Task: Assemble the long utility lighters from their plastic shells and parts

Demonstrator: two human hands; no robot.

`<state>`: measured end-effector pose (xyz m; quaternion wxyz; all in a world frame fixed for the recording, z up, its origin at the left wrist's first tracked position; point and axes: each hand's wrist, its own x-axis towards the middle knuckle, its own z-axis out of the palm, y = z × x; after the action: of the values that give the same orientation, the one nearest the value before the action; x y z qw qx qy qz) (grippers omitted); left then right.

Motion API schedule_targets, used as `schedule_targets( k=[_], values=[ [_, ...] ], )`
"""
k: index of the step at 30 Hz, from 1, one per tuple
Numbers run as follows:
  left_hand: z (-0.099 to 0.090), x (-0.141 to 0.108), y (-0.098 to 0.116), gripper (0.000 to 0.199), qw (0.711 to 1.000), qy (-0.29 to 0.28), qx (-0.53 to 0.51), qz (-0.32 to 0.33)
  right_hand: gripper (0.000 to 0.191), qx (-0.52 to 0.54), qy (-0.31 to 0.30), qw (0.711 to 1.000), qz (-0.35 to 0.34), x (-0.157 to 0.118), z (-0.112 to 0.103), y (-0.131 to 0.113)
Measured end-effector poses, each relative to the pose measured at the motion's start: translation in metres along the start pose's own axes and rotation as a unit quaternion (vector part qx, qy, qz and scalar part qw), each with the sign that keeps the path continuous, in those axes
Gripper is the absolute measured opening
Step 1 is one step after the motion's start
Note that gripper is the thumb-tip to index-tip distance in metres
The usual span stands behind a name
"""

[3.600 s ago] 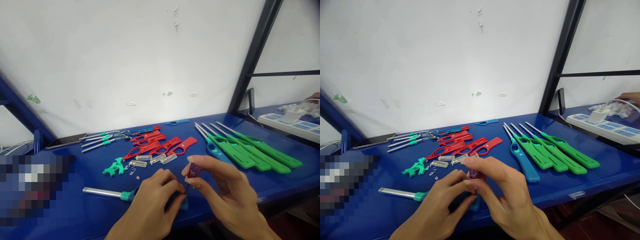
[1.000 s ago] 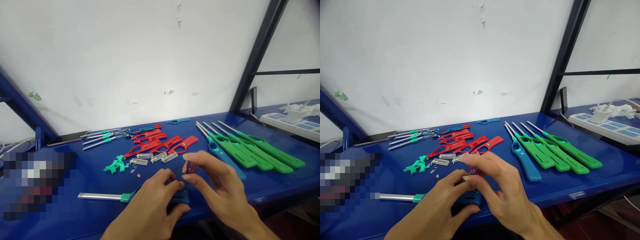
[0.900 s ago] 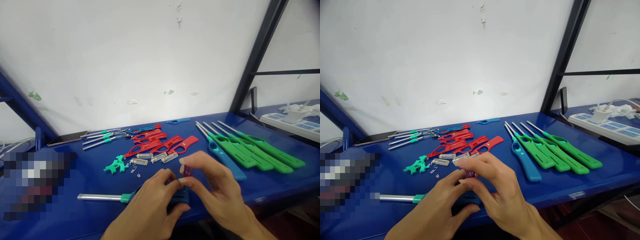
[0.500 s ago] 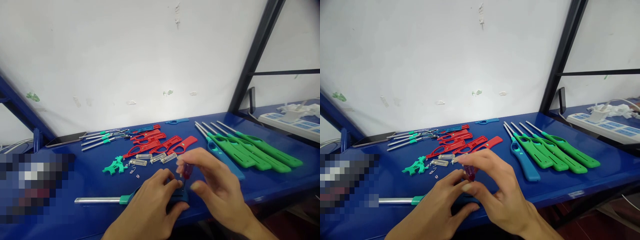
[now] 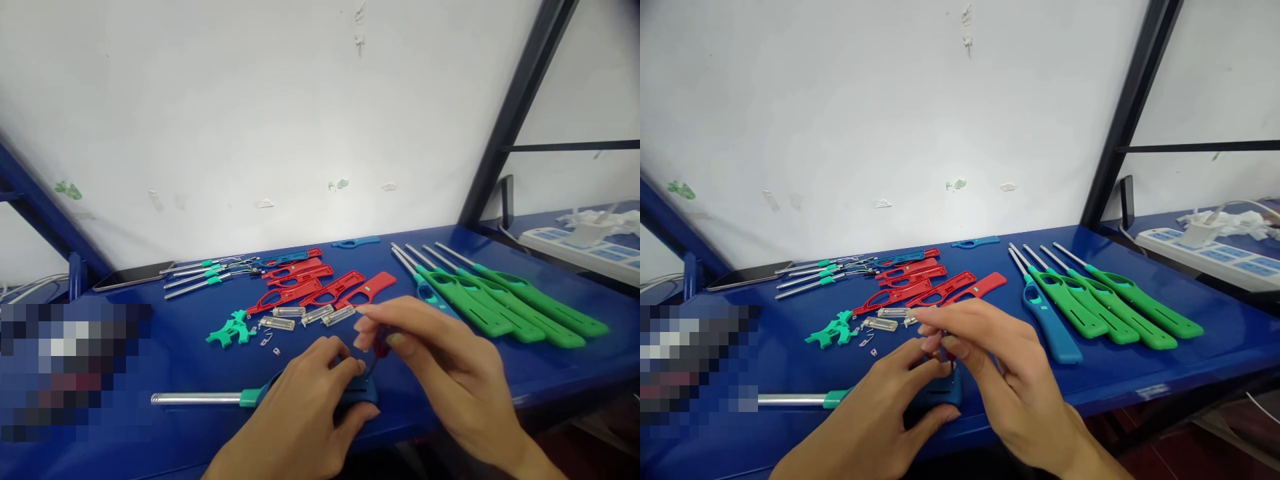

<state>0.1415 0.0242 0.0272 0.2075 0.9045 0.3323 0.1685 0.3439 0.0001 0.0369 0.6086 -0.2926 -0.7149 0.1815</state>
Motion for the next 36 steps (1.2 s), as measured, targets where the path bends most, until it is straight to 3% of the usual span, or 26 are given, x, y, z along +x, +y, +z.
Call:
schedule_targets(
  k=[4, 9, 14, 19, 24, 29, 33, 36],
  values=[
    [0.001, -0.001, -0.001, 0.034, 1.0, 0.003, -0.008, 0.007, 0.043, -0.042, 0.021, 0.998, -0.04, 0.003, 0.003, -0.003],
    [0.001, 0.0, -0.001, 0.035, 1.0, 0.002, -0.005, -0.002, 0.044, -0.005, -0.04, 0.999, -0.004, 0.008, 0.004, -0.003],
    [0.002, -0.002, -0.001, 0.036, 1.0, 0.013, -0.007, 0.006, 0.039, -0.021, 0.031, 0.999, -0.026, 0.009, 0.005, 0.0],
    [0.001, -0.002, -0.001, 0.029, 1.0, 0.004, -0.006, 0.001, 0.04, -0.02, -0.02, 1.0, 0.013, 0.009, 0.001, -0.002],
    [0.002, -0.001, -0.002, 0.033, 1.0, 0.01, -0.008, -0.001, 0.036, -0.066, 0.027, 0.997, -0.039, 0.01, 0.0, -0.005],
    [0.003, -0.002, -0.002, 0.03, 1.0, 0.013, -0.001, 0.003, 0.04, -0.042, -0.026, 0.999, -0.02, 0.01, -0.003, -0.007],
    [0.003, -0.003, -0.002, 0.033, 1.0, 0.012, -0.001, 0.004, 0.035, -0.082, 0.035, 0.994, -0.062, 0.009, -0.004, -0.004],
    [0.003, -0.003, -0.002, 0.031, 1.0, 0.012, -0.001, 0.004, 0.038, -0.083, -0.008, 0.995, -0.063, 0.006, -0.006, -0.002]
  ],
)
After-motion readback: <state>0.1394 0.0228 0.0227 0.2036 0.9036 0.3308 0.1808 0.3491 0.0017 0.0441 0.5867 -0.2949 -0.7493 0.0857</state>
